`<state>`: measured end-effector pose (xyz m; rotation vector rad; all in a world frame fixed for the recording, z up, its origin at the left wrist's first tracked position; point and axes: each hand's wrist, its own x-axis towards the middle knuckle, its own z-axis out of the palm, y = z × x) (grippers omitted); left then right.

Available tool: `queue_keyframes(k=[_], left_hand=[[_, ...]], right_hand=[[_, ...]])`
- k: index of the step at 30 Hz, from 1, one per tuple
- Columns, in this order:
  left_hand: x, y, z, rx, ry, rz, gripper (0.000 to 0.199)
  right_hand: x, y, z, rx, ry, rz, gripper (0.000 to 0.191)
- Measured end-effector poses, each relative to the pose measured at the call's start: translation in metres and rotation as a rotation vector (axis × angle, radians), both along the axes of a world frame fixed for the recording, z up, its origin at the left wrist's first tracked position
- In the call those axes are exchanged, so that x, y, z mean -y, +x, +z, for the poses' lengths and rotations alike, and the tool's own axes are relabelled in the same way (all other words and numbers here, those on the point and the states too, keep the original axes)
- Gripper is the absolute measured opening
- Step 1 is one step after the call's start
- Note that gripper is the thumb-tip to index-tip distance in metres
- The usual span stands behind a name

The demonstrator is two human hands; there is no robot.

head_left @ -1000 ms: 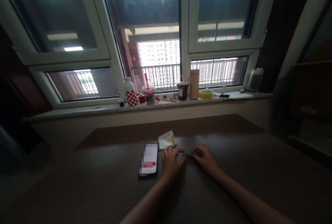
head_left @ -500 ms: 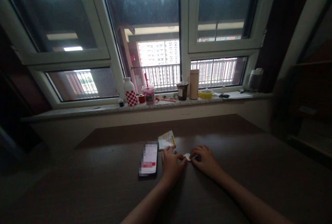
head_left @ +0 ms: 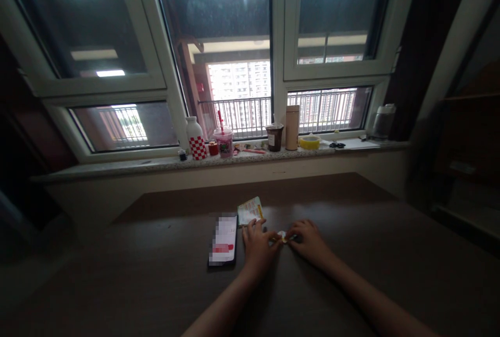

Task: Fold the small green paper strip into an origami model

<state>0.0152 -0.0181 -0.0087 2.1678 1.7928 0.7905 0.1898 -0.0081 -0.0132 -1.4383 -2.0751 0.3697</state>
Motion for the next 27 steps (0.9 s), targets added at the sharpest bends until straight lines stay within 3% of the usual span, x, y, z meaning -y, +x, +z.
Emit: queue_keyframes(k=[16, 27], left_hand=[[-0.0005, 0.0021, -0.0008, -0.007, -0.039, 0.046, 0.023], [-0.0027, 0.0028, -0.0038, -0.045, -0.061, 0.065, 0.013]], right_hand=[[0.0021, -0.0050, -0.0035, 0.030, -0.022, -0.035, 0.016], [0.0033, -0.0100, -0.0030, 0.020, -0.020, -0.087, 0.015]])
